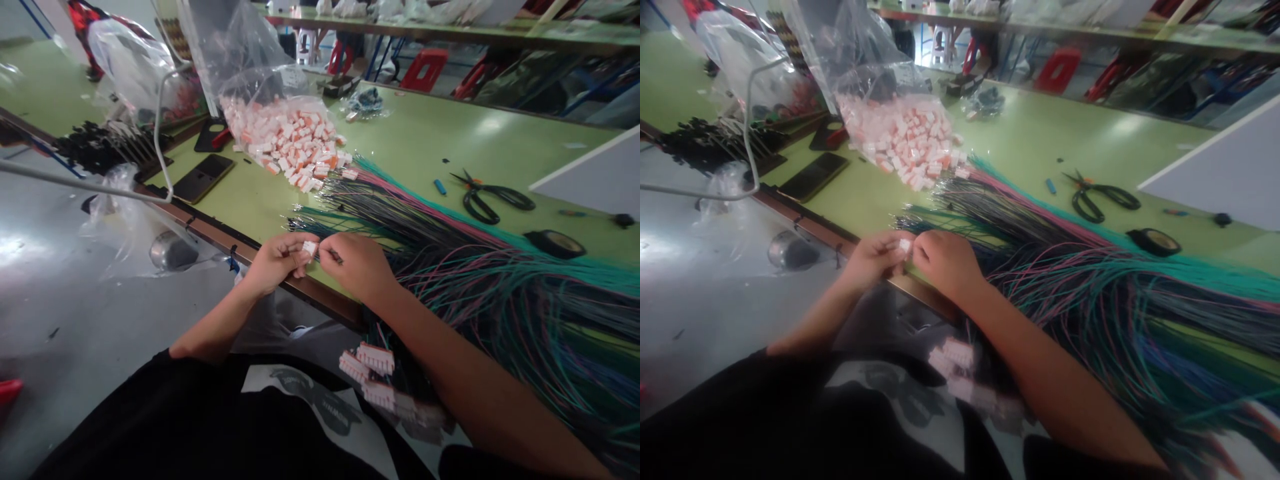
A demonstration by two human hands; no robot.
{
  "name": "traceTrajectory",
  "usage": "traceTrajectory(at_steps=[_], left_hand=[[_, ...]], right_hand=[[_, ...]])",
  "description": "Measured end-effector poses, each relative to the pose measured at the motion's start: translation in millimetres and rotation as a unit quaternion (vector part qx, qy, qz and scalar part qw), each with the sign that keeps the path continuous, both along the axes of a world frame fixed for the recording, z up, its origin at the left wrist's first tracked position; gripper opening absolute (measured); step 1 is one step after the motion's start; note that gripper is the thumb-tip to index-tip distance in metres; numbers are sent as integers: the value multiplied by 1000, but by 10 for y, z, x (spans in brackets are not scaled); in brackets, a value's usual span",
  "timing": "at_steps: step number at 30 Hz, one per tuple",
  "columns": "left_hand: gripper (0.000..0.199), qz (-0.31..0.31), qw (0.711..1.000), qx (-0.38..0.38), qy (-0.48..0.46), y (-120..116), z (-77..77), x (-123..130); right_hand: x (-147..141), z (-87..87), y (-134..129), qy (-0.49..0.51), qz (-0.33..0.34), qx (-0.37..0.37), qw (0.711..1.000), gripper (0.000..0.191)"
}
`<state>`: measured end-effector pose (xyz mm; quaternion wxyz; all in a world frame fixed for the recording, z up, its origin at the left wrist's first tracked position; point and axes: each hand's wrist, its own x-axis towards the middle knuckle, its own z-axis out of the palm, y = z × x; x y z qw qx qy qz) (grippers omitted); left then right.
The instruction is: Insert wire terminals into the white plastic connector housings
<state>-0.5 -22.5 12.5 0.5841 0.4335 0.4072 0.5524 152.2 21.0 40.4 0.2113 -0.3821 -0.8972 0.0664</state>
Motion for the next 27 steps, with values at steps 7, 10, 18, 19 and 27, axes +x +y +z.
traceTrajectory(at_steps=[7,10,18,19,27], left_hand=[[44,16,1000,3,-2,-23,-13,-6],[41,29,1000,3,0,-40,-10,8],[35,12,1000,2,2,-50,-35,15],[36,14,1000,2,-4,-46,-46,9],[36,9,1000,-10,-7,-29,-74,-21]], right_hand=[[40,66,21,61,12,-131,989,16],[47,78,5,64,6,-145,987,15],[290,236,250,56,56,-180,981,18],[422,281,391,52,22,-161,985,20],[1191,185,1273,-269,-304,-69,911,32]])
